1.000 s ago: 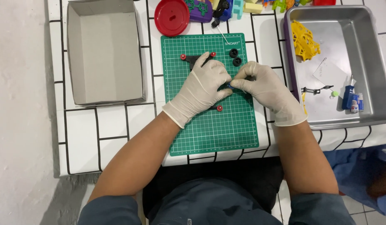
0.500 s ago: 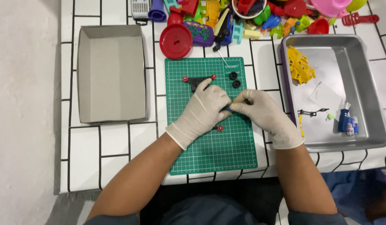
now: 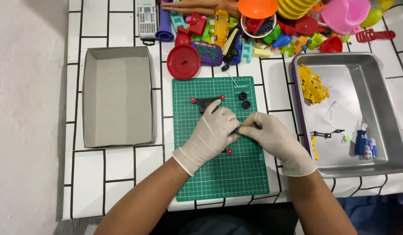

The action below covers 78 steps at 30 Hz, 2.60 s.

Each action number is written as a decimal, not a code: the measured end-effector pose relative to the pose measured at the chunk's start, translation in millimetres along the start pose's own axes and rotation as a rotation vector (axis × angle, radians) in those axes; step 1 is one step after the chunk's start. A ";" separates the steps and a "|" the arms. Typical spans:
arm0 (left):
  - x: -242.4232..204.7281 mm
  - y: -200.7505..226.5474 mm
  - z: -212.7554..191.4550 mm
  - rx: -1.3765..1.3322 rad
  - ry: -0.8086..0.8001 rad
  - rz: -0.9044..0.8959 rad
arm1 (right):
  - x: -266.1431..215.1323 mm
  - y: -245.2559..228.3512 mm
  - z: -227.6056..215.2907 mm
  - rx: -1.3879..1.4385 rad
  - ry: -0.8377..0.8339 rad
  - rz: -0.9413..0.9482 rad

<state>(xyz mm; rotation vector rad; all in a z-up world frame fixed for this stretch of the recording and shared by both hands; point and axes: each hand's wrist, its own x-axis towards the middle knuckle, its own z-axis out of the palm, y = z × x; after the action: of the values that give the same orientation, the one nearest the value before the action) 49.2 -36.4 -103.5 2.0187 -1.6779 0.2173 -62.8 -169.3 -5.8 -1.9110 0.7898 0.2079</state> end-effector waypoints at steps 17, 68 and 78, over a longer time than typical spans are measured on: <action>-0.7 3.0 2.2 0.058 -0.037 -0.060 | 10.4 10.8 -3.9 -0.139 -0.015 -0.091; -36.2 -22.2 -108.6 -0.674 0.313 -0.294 | 26.2 -8.6 23.9 0.575 -0.189 -0.564; -47.7 -32.5 -81.5 -0.235 0.034 -0.048 | -11.4 -44.0 32.7 -0.188 -0.135 -0.560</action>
<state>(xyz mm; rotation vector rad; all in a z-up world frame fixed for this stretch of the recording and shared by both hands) 85.0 47.4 -62.6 1.8673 -1.5541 0.0347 -38.5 -124.3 17.0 -2.1894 0.1297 0.0627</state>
